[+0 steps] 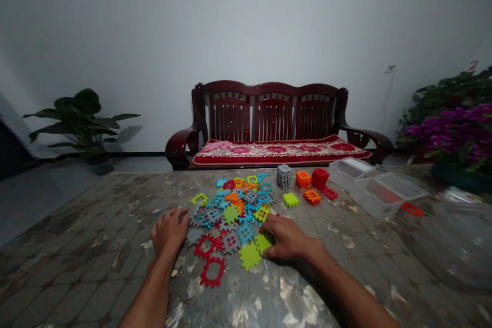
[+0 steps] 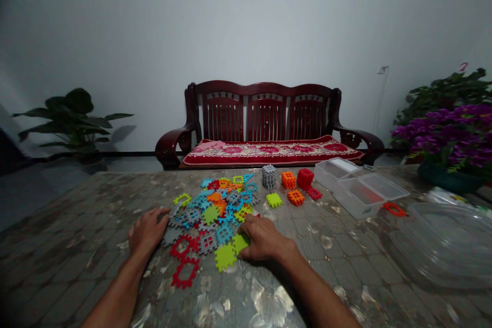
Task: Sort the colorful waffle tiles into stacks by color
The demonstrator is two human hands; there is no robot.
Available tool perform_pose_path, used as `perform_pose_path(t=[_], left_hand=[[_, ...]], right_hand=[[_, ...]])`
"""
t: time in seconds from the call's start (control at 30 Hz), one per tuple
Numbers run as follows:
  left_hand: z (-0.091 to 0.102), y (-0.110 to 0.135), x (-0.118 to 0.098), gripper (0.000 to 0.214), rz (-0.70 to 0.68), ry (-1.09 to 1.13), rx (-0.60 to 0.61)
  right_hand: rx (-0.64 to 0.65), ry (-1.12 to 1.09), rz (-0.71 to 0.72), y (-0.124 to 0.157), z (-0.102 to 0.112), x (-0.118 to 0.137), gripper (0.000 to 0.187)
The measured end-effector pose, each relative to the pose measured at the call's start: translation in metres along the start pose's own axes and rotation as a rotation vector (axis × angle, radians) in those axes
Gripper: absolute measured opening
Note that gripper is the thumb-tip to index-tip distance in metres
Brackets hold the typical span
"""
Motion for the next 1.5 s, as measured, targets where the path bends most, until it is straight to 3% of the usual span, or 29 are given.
perform_pose_path(t=[0.23,0.5,0.67,0.93,1.23,1.37,1.5], left_hand=[[0.002,0.003,-0.002,0.043,-0.003,-0.013,0.004],[0.009,0.011,-0.008,0.044,0.011,-0.021,-0.004],[0.010,0.014,-0.010,0.045,0.016,-0.017,-0.033],[0.002,0.005,-0.003,0.044,0.003,0.015,-0.003],[-0.007,-0.004,0.003,0.043,-0.006,0.008,0.008],[-0.008,-0.006,0.004,0.045,-0.005,-0.013,0.009],[-0.006,-0.004,0.002,0.047,-0.004,-0.031,0.022]], right_hand=[[-0.078,-0.195,-0.060,0.000,0.013,-0.008,0.050],[-0.376,-0.116,-0.109,0.007,0.025,-0.048,0.045],[-0.412,-0.138,-0.063,0.007,0.011,-0.055,0.054],[-0.361,0.116,-0.366,0.010,0.009,-0.044,0.055],[-0.288,0.272,-0.407,0.002,0.012,-0.023,0.051],[-0.319,0.305,-0.426,0.004,0.013,-0.030,0.052],[-0.392,0.325,-0.552,0.016,0.028,-0.054,0.059]])
Point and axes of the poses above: each hand's wrist, its own y-axis away from the middle knuckle, its own z-axis out of the back of the hand, x = y × z, the point moved 5 cm from there along -y, towards the middle knuckle, and after that the axes turned 14 degrees about z, right-handed, at the moved point
